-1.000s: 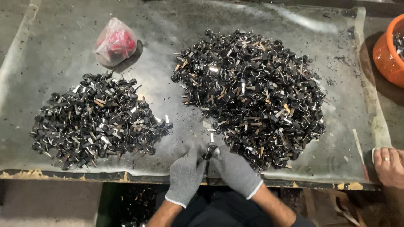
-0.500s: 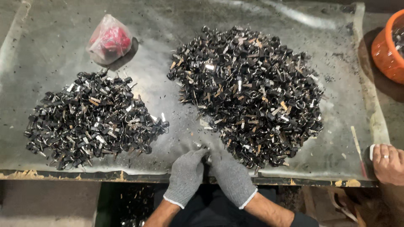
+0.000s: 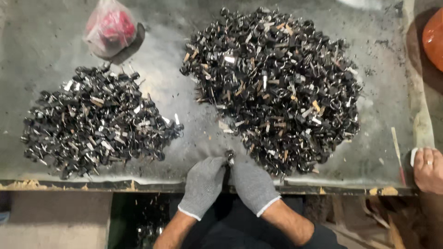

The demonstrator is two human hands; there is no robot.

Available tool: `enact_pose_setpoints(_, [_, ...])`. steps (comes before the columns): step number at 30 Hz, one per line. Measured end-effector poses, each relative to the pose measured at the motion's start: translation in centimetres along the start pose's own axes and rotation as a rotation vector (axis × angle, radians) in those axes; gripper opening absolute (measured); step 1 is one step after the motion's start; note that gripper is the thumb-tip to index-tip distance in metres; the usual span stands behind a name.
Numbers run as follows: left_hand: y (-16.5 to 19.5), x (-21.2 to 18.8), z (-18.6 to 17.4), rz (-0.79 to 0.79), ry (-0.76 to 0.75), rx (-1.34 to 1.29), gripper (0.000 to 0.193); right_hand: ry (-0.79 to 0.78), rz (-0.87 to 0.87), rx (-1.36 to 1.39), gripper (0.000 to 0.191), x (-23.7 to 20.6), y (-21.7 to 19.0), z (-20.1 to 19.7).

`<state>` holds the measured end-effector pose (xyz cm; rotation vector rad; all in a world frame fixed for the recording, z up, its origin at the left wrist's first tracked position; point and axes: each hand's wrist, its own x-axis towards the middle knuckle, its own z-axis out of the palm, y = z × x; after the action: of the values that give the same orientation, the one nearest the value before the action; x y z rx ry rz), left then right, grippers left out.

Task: The person, wearing gray gloves, picks small black metal components one at a time from a large pile on a work table and places selected pieces into a separate growing pile beside it, continuously sorting through the heap.

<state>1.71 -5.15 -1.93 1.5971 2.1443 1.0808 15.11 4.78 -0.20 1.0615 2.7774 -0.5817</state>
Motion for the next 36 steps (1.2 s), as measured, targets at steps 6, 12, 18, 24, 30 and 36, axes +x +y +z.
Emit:
enact_pose_setpoints(6, [-0.6, 2.1, -1.0, -0.019, 0.56, 0.32, 0.027, -0.126, 0.05, 0.126, 0.078, 0.0, 0.7, -0.3])
enact_pose_setpoints(12, [0.8, 8.1, 1.0, 0.041, 0.229, 0.274, 0.033, 0.337, -0.172, 0.214, 0.076, -0.3, -0.1, -0.1])
enact_pose_setpoints(18, [-0.2, 4.7, 1.1, -0.075, 0.01, 0.041, 0.017, -0.232, 0.231, 0.133, 0.045, -1.6, 0.5, -1.6])
enact_pose_setpoints(24, [-0.4, 2.2, -0.3, -0.259, -0.2, -0.359, 0.027, -0.181, -0.14, 0.193, 0.041, -1.4, 1.2, -1.6])
enact_pose_setpoints(30, [-0.6, 1.7, -1.2, 0.05, -0.027, 0.044, 0.042, -0.161, 0.284, 0.187, 0.028, -0.6, 1.0, -0.7])
enact_pose_setpoints(36, [-0.1, 1.2, -0.8, -0.09, -0.008, -0.162, 0.046, 0.014, -0.016, 0.117, 0.038, -1.8, 0.9, 0.5])
